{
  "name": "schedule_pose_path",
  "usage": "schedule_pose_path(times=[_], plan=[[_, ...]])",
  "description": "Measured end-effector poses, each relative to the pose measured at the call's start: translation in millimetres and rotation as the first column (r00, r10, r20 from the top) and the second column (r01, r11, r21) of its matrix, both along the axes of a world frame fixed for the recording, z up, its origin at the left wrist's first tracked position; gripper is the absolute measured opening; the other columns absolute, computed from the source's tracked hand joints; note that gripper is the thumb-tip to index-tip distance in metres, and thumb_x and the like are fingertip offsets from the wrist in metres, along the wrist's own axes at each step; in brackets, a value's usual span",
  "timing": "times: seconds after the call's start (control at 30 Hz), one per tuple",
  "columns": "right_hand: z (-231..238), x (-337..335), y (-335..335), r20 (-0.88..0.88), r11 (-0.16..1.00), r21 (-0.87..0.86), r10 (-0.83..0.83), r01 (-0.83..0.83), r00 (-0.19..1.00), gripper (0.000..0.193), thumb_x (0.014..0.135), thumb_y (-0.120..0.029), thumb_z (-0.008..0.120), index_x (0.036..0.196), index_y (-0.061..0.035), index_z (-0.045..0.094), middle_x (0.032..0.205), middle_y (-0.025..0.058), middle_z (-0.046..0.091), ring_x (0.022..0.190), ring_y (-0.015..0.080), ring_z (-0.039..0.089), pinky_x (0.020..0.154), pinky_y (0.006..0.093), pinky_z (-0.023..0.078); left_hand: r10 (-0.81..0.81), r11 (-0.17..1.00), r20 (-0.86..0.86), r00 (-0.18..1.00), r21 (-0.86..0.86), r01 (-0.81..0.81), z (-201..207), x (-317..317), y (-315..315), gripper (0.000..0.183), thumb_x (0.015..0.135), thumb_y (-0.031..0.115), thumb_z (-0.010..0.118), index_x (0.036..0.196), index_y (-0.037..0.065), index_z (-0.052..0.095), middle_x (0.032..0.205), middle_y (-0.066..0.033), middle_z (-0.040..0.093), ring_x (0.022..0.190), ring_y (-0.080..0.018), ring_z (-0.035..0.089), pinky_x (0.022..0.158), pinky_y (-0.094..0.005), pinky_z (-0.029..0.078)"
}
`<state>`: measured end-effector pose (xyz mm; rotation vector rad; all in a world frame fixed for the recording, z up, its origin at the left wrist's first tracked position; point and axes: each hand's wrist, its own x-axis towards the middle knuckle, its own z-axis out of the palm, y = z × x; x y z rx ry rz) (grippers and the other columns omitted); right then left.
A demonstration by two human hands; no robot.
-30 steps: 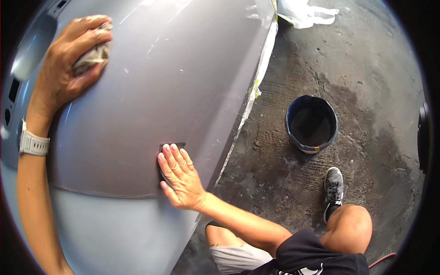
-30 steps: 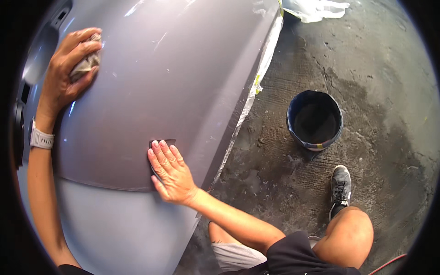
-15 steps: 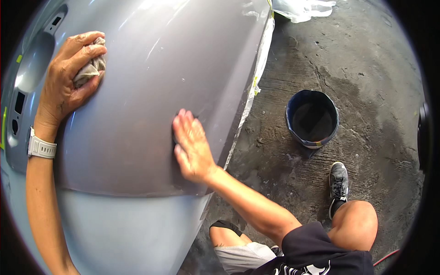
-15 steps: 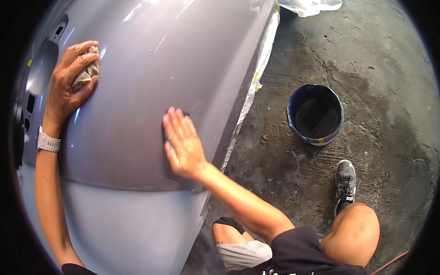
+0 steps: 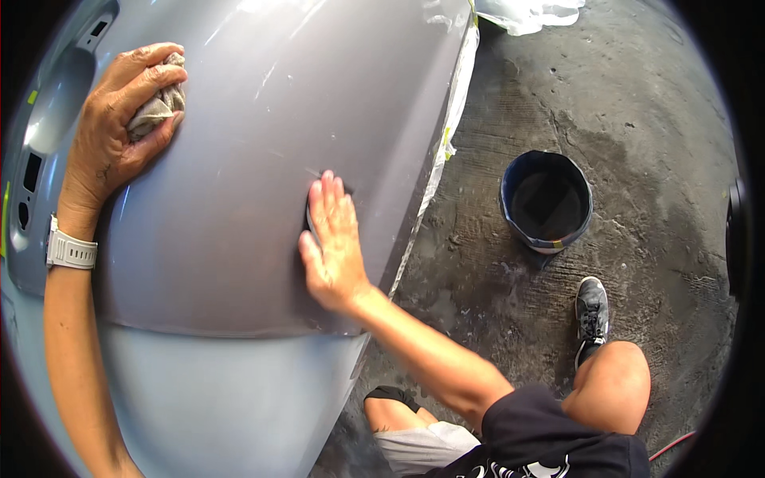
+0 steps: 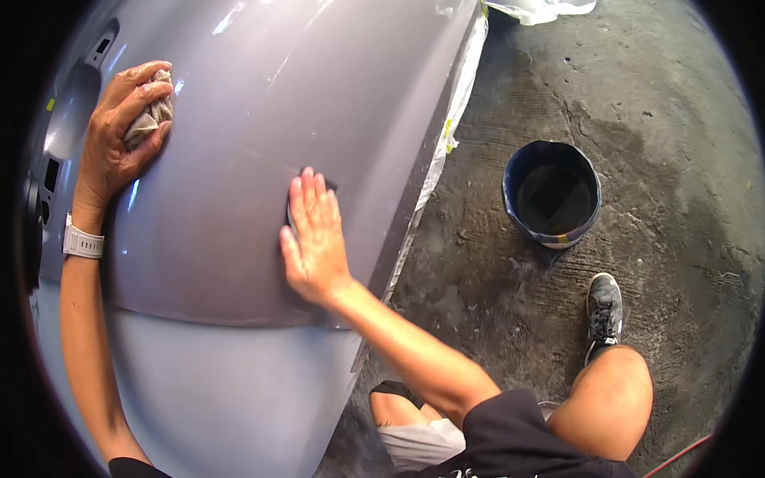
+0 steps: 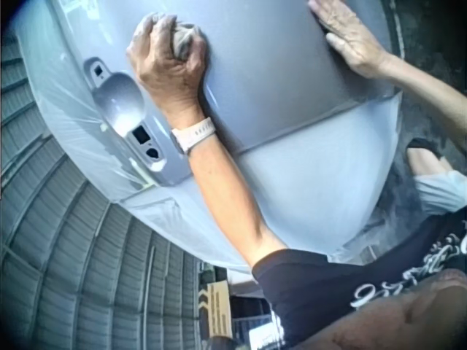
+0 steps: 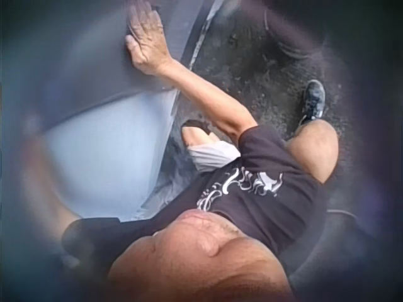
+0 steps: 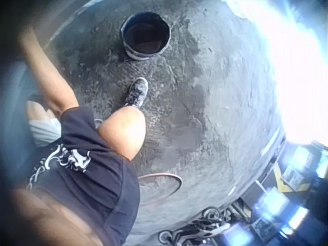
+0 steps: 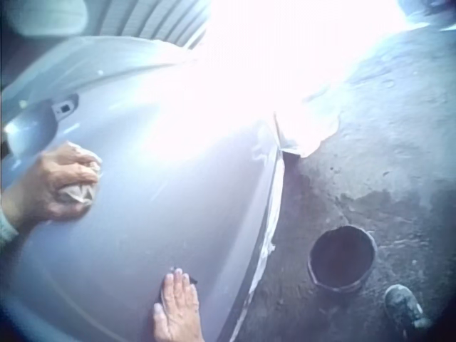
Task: The person takes sandpaper and a cloth from a bucket of water, then wet sands the car door panel using the sandpaper and the cloth.
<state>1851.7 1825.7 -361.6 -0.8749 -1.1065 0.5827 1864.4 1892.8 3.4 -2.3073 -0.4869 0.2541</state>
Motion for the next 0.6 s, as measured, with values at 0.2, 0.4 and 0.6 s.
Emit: schedule_pose_path(times=[0.2, 0.4, 0.6], plan=[[2.5, 6.7, -24.3, 0.021, 0.982, 0.189, 0.018, -0.021, 1.0, 0.07, 0.096, -0.015, 0.051, 0.16, 0.001, 0.027, 0.168, 0.0204, 0.021, 0.157, 0.0349, 0.017, 0.127, 0.0491, 0.01, -0.007, 1.0, 0.008, 1.0, -0.01, 0.007, -0.9, -1.2, 1.5, 0.038, 0.078, 0.005, 0.073, 0.116, 0.006, 0.069, 0.135, -0.0133, 0.064, 0.127, -0.0348, 0.059, 0.109, -0.0433, 0.046], [-13.4, 0.2, 18.3, -0.048, 0.998, 0.066, -0.021, 0.024, 0.999, 0.071, 0.098, -0.015, 0.049, 0.162, -0.0005, 0.021, 0.17, 0.0213, 0.014, 0.157, 0.0375, 0.014, 0.126, 0.0521, 0.009, -0.017, 1.0, 0.005, 1.0, -0.003, 0.017, -0.1, -1.8, 2.2, 0.039, 0.077, 0.005, 0.072, 0.116, 0.005, 0.069, 0.135, -0.0144, 0.063, 0.127, -0.0351, 0.058, 0.11, -0.0435, 0.045], [-46.0, -55.7, -66.1, 0.053, 0.993, 0.12, -0.01, 0.004, 0.999, 0.077, 0.099, -0.029, 0.052, 0.162, 0.0017, 0.019, 0.168, 0.0263, 0.014, 0.157, 0.0427, 0.011, 0.125, 0.0547, 0.008, 0.003, 1.0, 0.0, 1.0, 0.012, -0.003, -1.5, -1.0, 1.4, 0.038, 0.079, 0.003, 0.07, 0.116, 0.004, 0.07, 0.137, -0.0137, 0.063, 0.129, -0.0337, 0.058, 0.112, -0.0449, 0.045]])
